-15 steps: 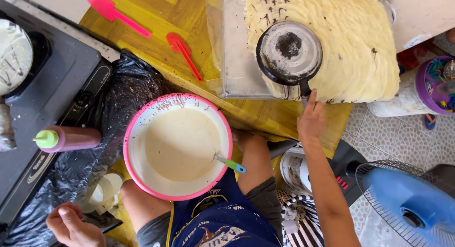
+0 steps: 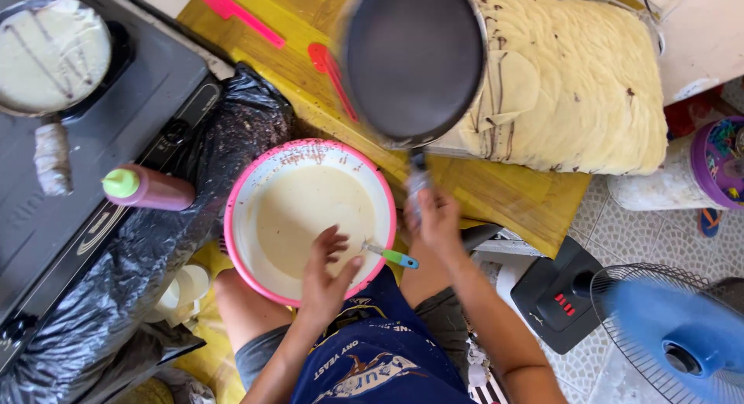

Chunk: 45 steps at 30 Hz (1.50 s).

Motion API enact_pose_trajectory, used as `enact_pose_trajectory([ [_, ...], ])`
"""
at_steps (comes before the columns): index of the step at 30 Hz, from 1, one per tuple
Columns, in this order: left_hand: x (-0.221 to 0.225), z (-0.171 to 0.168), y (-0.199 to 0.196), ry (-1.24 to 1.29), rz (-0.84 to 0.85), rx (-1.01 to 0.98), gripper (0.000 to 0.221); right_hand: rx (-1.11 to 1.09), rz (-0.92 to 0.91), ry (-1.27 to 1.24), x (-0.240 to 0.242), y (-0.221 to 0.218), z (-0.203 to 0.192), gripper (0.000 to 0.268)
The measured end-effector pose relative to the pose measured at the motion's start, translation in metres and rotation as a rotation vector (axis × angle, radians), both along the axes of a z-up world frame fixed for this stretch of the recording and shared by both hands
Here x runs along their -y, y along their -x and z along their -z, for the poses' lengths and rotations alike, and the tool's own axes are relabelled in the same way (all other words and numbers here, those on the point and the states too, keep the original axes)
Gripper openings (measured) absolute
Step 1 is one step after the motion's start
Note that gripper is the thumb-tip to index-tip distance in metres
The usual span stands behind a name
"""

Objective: Cooking crepes using multiple pans on a gas stove and stacking the finished products.

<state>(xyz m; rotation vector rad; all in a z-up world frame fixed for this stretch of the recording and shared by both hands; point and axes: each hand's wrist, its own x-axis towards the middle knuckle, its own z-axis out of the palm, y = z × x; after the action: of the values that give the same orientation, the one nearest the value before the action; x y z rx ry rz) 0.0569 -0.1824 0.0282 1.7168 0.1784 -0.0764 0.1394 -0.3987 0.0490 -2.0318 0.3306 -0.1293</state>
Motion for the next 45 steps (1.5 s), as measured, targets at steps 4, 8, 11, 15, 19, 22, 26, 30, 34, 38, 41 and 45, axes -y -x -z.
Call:
enact_pose_trajectory([
  [4, -0.007, 0.027, 0.008, 0.174, 0.081, -0.032, 0.084, -0.395, -0.005, -1.204, -0.11, 0.056, 0.09, 0.069],
  [8, -0.061, -0.026, 0.035, 0.384, -0.134, -0.2, 0.04, -0.287, -0.534, -1.021, -0.14, 0.069, 0.054, 0.075],
  [11, -0.093, -0.01, 0.067, 0.388, -0.101, -0.286, 0.035, -0.512, -0.643, -0.393, -0.087, 0.016, 0.067, 0.052],
  [15, -0.129, 0.017, 0.116, 0.518, -0.341, -0.169, 0.065, 0.031, -0.046, 0.447, 0.069, -0.093, 0.071, 0.013],
  [19, -0.135, 0.025, 0.134, 0.548, -0.441, -0.088, 0.023, 0.356, -0.138, 1.157, 0.189, -0.156, 0.093, 0.03],
  [22, -0.132, 0.038, 0.14, 0.61, -0.533, -0.061, 0.034, 0.293, -0.237, 1.304, 0.203, -0.158, 0.098, 0.03],
  [26, -0.128, 0.04, 0.141, 0.616, -0.498, -0.083, 0.035, 0.315, -0.213, 1.255, 0.209, -0.153, 0.098, 0.016],
  [30, -0.124, 0.035, 0.136, 0.623, -0.481, -0.127, 0.033, 0.347, -0.222, 1.189, 0.224, -0.132, 0.091, 0.018],
  [34, -0.124, 0.028, 0.136, 0.614, -0.526, -0.22, 0.031, 0.398, -0.252, 1.2, 0.235, -0.112, 0.101, 0.028],
  [38, -0.14, 0.02, 0.145, 0.71, -0.518, -0.106, 0.034, 0.605, -0.322, 1.0, 0.246, -0.106, 0.137, 0.03],
  [41, -0.159, 0.005, 0.16, 0.688, -0.59, -0.065, 0.029, 0.468, -0.116, 0.368, 0.226, -0.112, 0.163, 0.026],
  [45, -0.198, -0.011, 0.187, 0.581, -0.733, 0.044, 0.027, 0.658, -0.007, 0.439, 0.029, -0.096, 0.094, 0.034],
])
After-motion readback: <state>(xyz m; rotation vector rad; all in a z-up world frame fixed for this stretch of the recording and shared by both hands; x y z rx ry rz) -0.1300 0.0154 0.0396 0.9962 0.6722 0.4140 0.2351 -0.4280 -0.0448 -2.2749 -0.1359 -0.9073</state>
